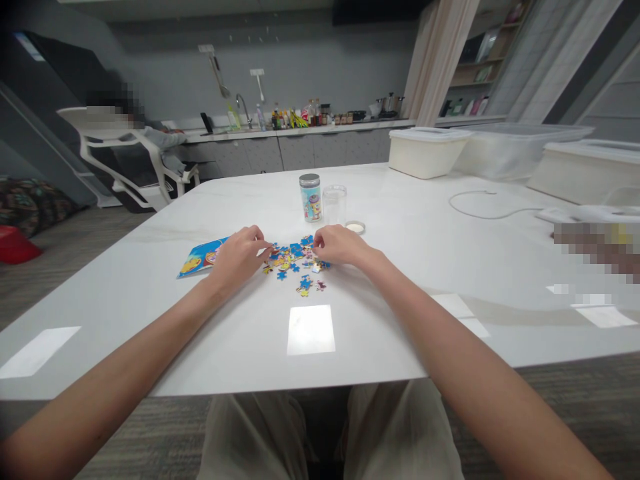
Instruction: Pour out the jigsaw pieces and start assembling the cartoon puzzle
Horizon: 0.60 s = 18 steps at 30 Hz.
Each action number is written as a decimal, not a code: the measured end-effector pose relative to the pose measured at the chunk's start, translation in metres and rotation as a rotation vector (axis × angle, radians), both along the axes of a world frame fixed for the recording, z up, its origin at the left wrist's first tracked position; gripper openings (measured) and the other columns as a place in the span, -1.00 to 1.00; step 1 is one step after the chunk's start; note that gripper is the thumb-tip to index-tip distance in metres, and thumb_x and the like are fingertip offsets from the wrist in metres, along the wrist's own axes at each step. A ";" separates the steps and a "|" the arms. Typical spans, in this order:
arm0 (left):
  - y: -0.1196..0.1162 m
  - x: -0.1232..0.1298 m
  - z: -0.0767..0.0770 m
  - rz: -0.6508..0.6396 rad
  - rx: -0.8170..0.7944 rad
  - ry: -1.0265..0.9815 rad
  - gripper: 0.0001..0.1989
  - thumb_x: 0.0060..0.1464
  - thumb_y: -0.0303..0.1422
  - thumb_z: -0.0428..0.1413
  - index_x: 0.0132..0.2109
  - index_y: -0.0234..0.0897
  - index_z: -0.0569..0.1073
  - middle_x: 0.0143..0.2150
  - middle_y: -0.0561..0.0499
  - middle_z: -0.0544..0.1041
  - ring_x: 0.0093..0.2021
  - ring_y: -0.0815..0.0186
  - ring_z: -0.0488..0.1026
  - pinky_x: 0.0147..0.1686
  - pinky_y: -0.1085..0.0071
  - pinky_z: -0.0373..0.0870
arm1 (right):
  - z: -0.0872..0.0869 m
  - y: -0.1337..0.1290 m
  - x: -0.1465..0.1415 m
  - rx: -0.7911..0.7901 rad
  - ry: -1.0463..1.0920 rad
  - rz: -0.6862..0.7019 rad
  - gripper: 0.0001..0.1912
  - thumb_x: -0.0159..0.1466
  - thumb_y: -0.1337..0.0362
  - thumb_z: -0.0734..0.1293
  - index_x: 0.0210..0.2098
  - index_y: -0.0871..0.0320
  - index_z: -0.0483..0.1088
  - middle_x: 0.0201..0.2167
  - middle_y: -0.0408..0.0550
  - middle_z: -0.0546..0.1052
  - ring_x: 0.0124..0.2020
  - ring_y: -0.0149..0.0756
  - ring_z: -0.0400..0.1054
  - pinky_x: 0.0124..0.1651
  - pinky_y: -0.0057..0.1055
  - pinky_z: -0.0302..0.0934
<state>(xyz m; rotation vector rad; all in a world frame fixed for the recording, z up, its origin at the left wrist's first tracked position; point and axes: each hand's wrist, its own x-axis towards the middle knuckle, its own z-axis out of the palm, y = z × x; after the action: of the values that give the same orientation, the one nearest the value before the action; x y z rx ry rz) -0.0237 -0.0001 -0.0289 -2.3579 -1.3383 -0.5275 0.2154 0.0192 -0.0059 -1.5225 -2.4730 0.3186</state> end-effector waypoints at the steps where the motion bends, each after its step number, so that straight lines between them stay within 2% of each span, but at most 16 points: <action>1: 0.000 0.001 -0.001 0.001 -0.013 0.044 -0.75 0.17 -0.44 0.02 -0.38 -0.29 0.58 -0.30 -0.12 0.42 -0.31 0.20 0.33 -0.36 0.29 0.22 | 0.002 -0.001 0.001 -0.027 -0.027 0.006 -0.82 0.17 0.23 0.33 -0.30 0.18 0.52 -0.27 0.02 0.60 -0.28 -0.23 0.43 -0.32 -0.43 0.15; 4: -0.002 0.005 -0.002 -0.035 -0.060 0.131 -0.74 0.17 -0.47 -0.01 -0.28 -0.32 0.59 -0.27 -0.14 0.43 -0.28 0.20 0.34 -0.34 0.29 0.24 | 0.007 -0.006 0.002 -0.088 -0.066 0.021 -0.80 0.17 0.17 0.36 -0.30 0.16 0.52 -0.28 0.01 0.60 -0.29 -0.25 0.43 -0.34 -0.44 0.14; 8: -0.003 0.006 -0.002 -0.072 -0.084 0.115 -0.73 0.18 -0.45 -0.04 -0.18 -0.31 0.56 -0.24 -0.13 0.42 -0.26 0.22 0.35 -0.28 0.29 0.27 | 0.008 -0.006 0.000 -0.102 -0.061 0.017 -0.81 0.16 0.22 0.37 -0.27 0.14 0.53 -0.26 -0.01 0.60 -0.30 -0.26 0.43 -0.33 -0.44 0.16; 13: -0.003 0.003 0.000 -0.181 -0.140 0.092 -0.77 0.19 -0.41 -0.02 -0.16 -0.30 0.53 -0.23 -0.12 0.41 -0.27 0.23 0.35 -0.28 0.30 0.28 | 0.006 -0.004 0.000 -0.153 -0.005 0.052 -0.87 0.14 0.34 0.36 -0.32 0.14 0.54 -0.33 -0.05 0.60 -0.35 -0.31 0.42 -0.35 -0.48 0.16; 18: -0.007 0.004 0.002 -0.315 -0.180 0.112 -0.76 0.23 -0.43 -0.06 -0.15 -0.29 0.51 -0.23 -0.11 0.44 -0.26 0.25 0.37 -0.25 0.33 0.29 | 0.006 -0.006 0.000 -0.212 0.026 0.065 -0.93 0.14 0.36 0.34 -0.38 0.18 0.49 -0.37 -0.05 0.59 -0.36 -0.32 0.42 -0.36 -0.49 0.16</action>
<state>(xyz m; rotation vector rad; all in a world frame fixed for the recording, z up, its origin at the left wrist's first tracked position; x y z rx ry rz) -0.0193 -0.0070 -0.0266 -2.7230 -1.0073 -0.3666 0.2154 0.0136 0.0005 -1.5053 -2.5394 0.6261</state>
